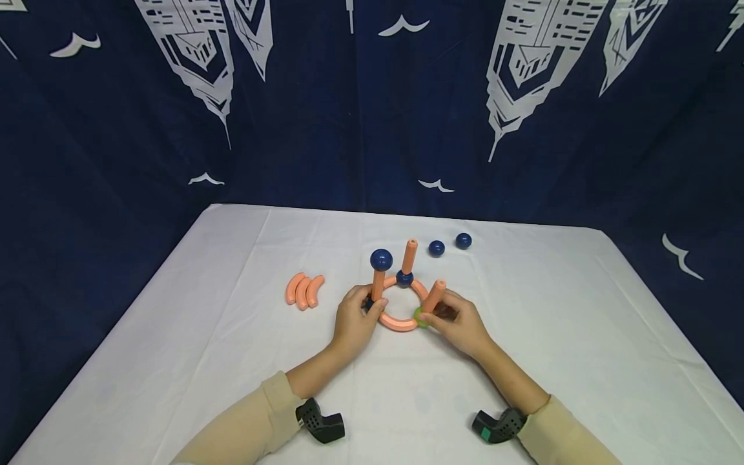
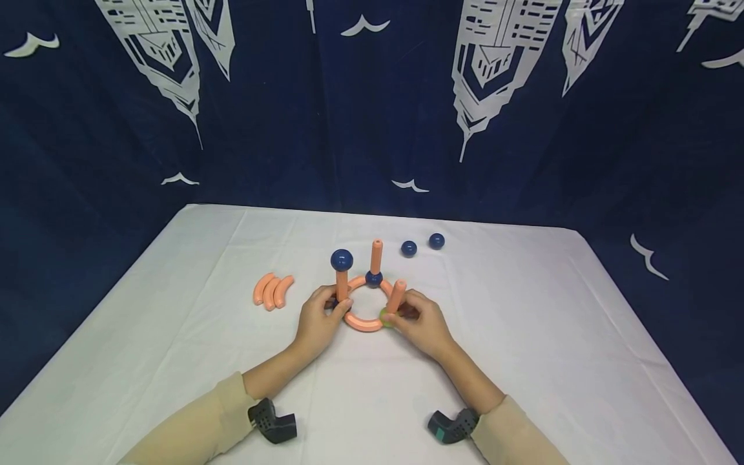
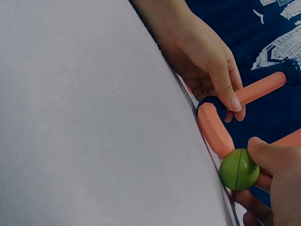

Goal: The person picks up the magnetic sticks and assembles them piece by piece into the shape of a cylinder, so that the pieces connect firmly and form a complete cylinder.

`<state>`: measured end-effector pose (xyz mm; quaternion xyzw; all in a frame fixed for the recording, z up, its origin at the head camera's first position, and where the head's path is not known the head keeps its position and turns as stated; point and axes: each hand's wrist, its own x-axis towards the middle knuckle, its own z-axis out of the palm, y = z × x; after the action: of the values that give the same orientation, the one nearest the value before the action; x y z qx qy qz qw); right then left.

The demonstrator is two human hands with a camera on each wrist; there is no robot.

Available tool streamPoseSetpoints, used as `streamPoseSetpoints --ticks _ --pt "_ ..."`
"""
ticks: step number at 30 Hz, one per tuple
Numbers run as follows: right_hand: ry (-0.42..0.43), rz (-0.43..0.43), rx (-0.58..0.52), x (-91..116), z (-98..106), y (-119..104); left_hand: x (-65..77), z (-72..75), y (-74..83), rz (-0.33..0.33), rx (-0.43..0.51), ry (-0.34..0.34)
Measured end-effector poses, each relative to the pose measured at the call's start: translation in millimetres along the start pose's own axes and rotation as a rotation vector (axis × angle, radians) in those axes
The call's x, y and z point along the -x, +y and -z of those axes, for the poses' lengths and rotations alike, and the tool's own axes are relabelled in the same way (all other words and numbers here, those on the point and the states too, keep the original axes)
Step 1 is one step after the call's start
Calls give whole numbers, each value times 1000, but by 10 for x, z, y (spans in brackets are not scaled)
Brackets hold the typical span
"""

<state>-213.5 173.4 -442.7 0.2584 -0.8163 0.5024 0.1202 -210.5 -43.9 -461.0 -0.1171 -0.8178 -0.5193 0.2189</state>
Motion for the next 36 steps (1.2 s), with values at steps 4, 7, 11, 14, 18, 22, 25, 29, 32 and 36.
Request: streamPoseSetpoints --ticks 4,7,11,14,18,22,25,29,32,36 --pt "-28 -6 -32 7 -17 119 4 0 5 12 2 7" --pt "-48 -3 -48 14 -24 131 6 -1 6 19 6 10" --pt "-56 6 -45 13 -23 71 6 -3 6 22 12 9" --pt "-59 11 -38 4 -3 -79 6 -2 5 24 14 9" --pt "-65 2 -16 -2 21 -246 9 3 6 32 12 7" --pt "-62 -4 -26 2 12 -198 12 8 16 39 3 4" --pt "-66 -16 -61 3 3 -46 10 10 27 44 3 5" --pt "-104 -17 -112 -10 51 122 4 4 43 52 4 -2" --pt "-131 -21 -173 -40 124 157 0 -3 44 57 -1 -3" --pt "-103 -89 -208 -100 239 191 4 -6 29 53 -5 2"
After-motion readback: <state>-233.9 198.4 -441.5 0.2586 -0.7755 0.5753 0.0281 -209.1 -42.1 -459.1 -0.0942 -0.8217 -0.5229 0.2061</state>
